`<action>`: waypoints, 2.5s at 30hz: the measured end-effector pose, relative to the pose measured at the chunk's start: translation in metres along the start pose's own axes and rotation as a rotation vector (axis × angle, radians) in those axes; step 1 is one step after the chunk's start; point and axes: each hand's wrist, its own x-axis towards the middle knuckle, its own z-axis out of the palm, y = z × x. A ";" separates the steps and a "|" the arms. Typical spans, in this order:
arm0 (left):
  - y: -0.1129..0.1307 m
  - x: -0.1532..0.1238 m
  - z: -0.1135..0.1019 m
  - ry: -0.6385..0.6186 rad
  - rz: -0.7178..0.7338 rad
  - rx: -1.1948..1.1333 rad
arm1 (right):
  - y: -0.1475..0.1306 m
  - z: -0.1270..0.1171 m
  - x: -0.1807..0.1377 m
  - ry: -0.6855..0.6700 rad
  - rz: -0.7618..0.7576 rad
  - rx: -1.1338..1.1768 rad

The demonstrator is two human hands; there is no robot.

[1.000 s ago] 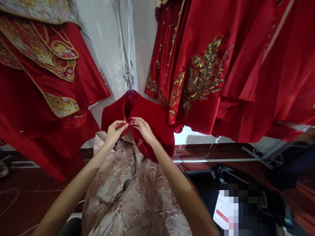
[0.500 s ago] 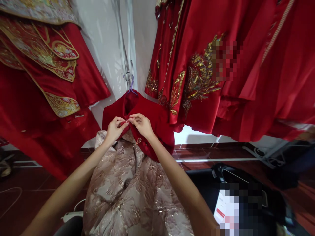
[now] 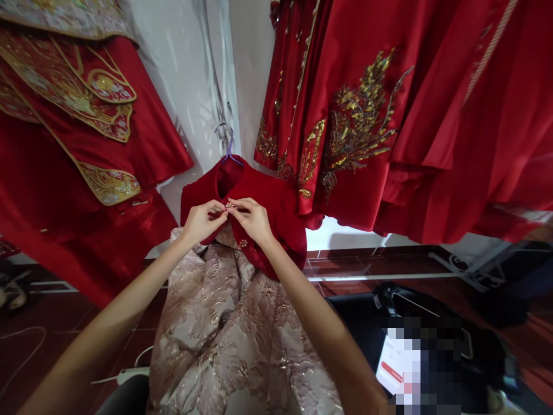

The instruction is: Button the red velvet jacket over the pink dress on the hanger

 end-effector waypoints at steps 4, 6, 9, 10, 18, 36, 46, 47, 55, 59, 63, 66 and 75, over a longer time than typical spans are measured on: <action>-0.002 0.003 0.003 -0.015 0.026 0.066 | 0.001 -0.003 0.002 0.009 -0.019 -0.007; -0.002 0.005 0.004 -0.028 0.043 0.099 | 0.003 -0.004 0.003 0.007 -0.018 -0.027; -0.002 0.011 0.004 -0.052 0.087 0.155 | 0.009 -0.008 0.007 0.006 -0.009 -0.090; -0.003 0.013 0.004 -0.061 0.105 0.169 | 0.012 -0.009 0.009 -0.002 -0.003 -0.114; -0.019 0.017 0.028 -0.085 0.030 -0.271 | 0.022 -0.005 -0.005 -0.083 -0.121 -0.362; -0.149 -0.080 -0.012 -0.532 -0.255 0.795 | 0.018 -0.074 -0.033 0.092 0.092 -0.647; -0.098 -0.043 -0.015 -0.121 -0.171 0.856 | 0.007 -0.079 -0.033 -0.029 0.205 -0.604; -0.090 -0.052 -0.004 -0.145 -0.177 0.830 | 0.006 -0.078 -0.033 -0.049 0.218 -0.551; -0.063 -0.106 0.077 -0.745 -0.044 0.615 | -0.015 -0.078 -0.026 -0.072 0.305 -0.077; -0.051 -0.091 0.086 -0.567 0.074 0.427 | -0.034 -0.075 -0.024 -0.084 0.277 -0.001; -0.054 -0.096 0.102 -0.660 0.083 0.368 | -0.044 -0.064 -0.028 -0.148 0.197 -0.062; -0.069 -0.098 0.103 -0.700 0.055 0.224 | -0.044 -0.063 -0.032 -0.241 0.189 -0.113; -0.089 -0.068 0.068 -0.177 -0.172 -0.140 | -0.040 -0.068 -0.040 -0.302 0.326 -0.137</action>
